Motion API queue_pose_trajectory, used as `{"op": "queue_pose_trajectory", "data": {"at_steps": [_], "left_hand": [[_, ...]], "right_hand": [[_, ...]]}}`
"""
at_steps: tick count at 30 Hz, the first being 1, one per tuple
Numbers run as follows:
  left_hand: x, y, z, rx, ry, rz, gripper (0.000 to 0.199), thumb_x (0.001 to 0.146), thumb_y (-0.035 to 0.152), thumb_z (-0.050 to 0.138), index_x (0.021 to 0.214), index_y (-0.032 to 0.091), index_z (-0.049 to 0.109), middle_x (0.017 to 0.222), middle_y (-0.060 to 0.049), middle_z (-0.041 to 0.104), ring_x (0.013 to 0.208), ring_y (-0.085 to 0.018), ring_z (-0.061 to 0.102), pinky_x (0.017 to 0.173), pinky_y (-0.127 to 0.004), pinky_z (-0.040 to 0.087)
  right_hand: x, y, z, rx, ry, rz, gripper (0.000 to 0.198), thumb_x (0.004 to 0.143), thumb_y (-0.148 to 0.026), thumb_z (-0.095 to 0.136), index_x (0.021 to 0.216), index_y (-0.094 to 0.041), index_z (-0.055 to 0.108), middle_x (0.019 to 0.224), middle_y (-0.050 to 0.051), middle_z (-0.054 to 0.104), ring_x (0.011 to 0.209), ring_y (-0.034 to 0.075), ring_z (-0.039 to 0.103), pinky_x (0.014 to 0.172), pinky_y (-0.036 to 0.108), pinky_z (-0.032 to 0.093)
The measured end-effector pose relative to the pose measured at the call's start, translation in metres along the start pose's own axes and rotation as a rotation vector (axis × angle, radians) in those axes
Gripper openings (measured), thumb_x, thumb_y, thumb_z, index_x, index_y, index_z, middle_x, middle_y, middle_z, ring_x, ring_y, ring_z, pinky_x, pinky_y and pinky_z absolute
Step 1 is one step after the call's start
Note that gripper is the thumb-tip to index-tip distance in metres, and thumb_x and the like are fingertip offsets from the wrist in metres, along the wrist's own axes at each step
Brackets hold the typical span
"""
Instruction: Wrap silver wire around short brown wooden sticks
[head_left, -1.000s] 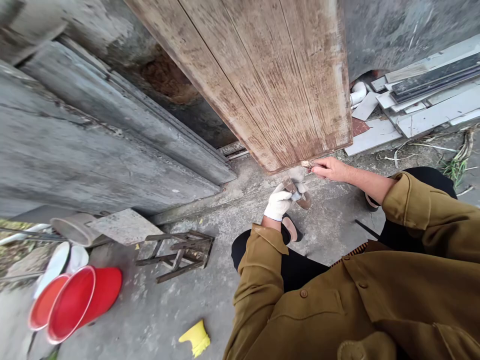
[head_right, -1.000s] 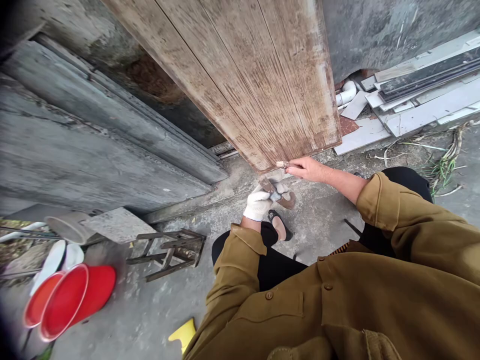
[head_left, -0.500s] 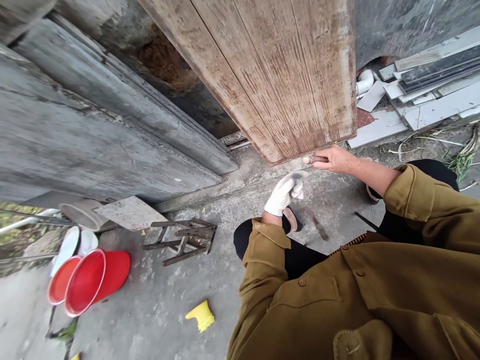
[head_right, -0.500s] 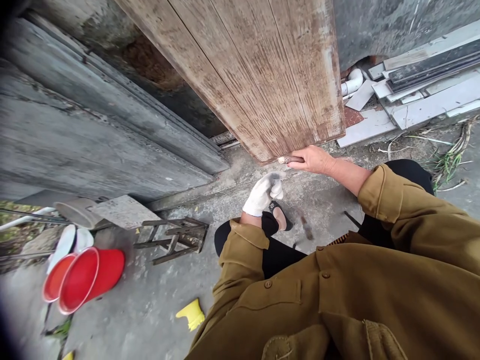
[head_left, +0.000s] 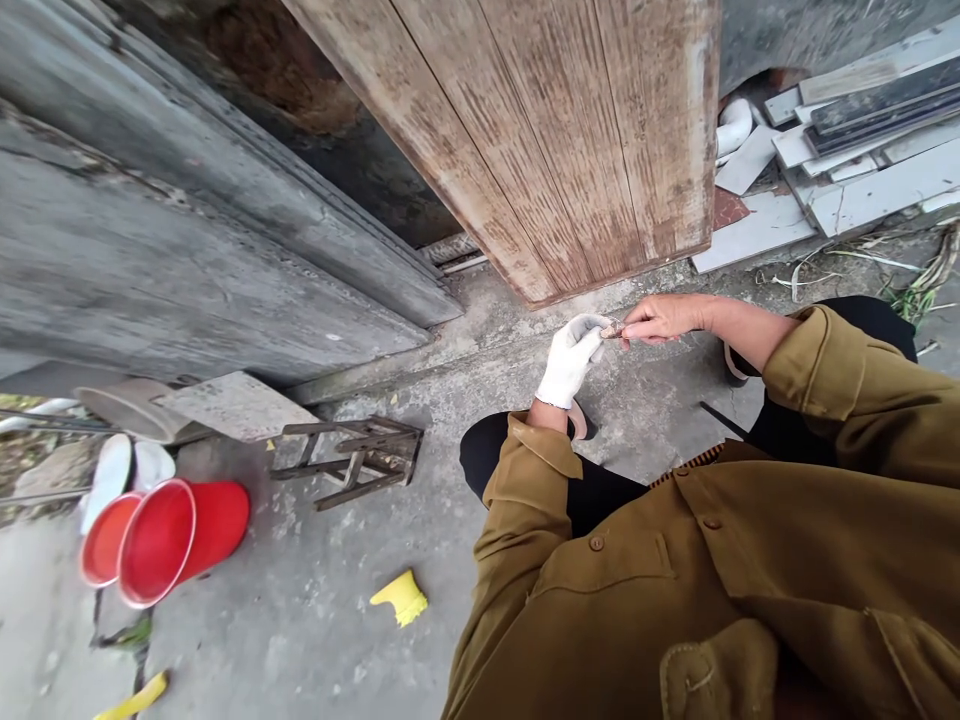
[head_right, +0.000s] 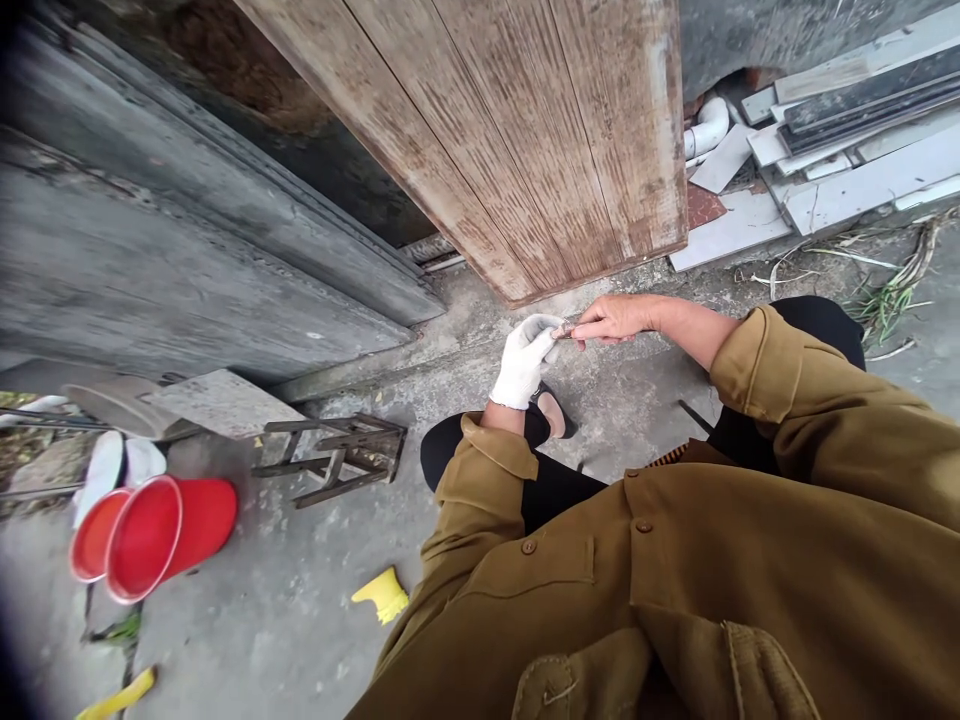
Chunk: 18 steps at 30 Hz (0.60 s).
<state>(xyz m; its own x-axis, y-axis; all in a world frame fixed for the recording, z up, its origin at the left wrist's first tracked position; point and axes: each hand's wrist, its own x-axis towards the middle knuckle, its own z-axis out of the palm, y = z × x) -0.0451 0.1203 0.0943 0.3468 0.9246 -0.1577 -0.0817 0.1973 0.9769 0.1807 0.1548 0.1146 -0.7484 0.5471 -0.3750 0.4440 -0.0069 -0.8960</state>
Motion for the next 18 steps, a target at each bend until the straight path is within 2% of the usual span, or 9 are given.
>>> {"op": "queue_pose_trajectory", "data": {"at_steps": [2,5,8,11,14,18], "left_hand": [[0.001,-0.001,-0.001,0.130,-0.004,0.023,0.029,0.080,0.044,0.075,0.089,0.017,0.071,0.061,0.001,0.058,0.048,-0.008,0.044,0.048,-0.020,0.032],[0.004,-0.006,-0.003,0.362,0.008,0.097,0.017,0.077,0.032,0.075,0.084,0.017,0.073,0.077,-0.003,0.069,0.069,-0.015,0.059,0.065,-0.024,0.043],[0.007,-0.011,-0.002,0.507,0.008,0.136,0.013,0.075,0.023,0.069,0.086,0.018,0.074,0.084,-0.003,0.073,0.082,-0.021,0.063,0.077,-0.028,0.045],[0.007,-0.011,0.000,0.596,0.000,0.137,0.015,0.071,0.017,0.066,0.084,0.019,0.074,0.080,-0.002,0.071,0.079,-0.021,0.061,0.078,-0.029,0.044],[0.008,-0.006,0.003,0.549,0.028,0.096,0.014,0.068,0.016,0.067,0.080,0.019,0.073,0.075,-0.002,0.068,0.077,-0.022,0.059,0.079,-0.031,0.044],[0.010,0.000,0.002,0.225,0.168,-0.012,0.009,0.069,0.015,0.068,0.074,0.022,0.071,0.075,-0.006,0.069,0.091,-0.029,0.061,0.081,-0.034,0.048]], "right_hand": [[0.001,0.003,-0.001,-0.071,0.009,0.002,0.048,0.091,-0.061,0.053,0.097,-0.019,0.074,0.051,-0.005,0.047,0.043,0.007,0.038,0.049,0.024,0.027],[0.005,0.006,0.001,-0.201,0.061,-0.005,0.045,0.085,-0.061,0.060,0.084,-0.019,0.076,0.055,-0.003,0.053,0.049,0.008,0.039,0.052,0.025,0.026],[0.008,0.007,0.004,-0.276,0.110,0.002,0.047,0.083,-0.063,0.062,0.075,-0.018,0.073,0.056,-0.002,0.054,0.053,0.009,0.039,0.055,0.027,0.025],[0.008,0.007,0.005,-0.352,0.166,0.009,0.049,0.082,-0.065,0.062,0.076,-0.017,0.071,0.059,-0.001,0.055,0.056,0.011,0.042,0.058,0.028,0.026],[0.007,0.007,0.004,-0.356,0.179,-0.037,0.045,0.085,-0.062,0.060,0.085,-0.018,0.070,0.073,0.003,0.063,0.065,0.014,0.050,0.062,0.028,0.030],[0.006,0.011,0.002,-0.315,0.099,-0.108,0.034,0.090,-0.050,0.059,0.097,-0.019,0.068,0.095,0.007,0.070,0.081,0.018,0.059,0.070,0.028,0.038]]}}
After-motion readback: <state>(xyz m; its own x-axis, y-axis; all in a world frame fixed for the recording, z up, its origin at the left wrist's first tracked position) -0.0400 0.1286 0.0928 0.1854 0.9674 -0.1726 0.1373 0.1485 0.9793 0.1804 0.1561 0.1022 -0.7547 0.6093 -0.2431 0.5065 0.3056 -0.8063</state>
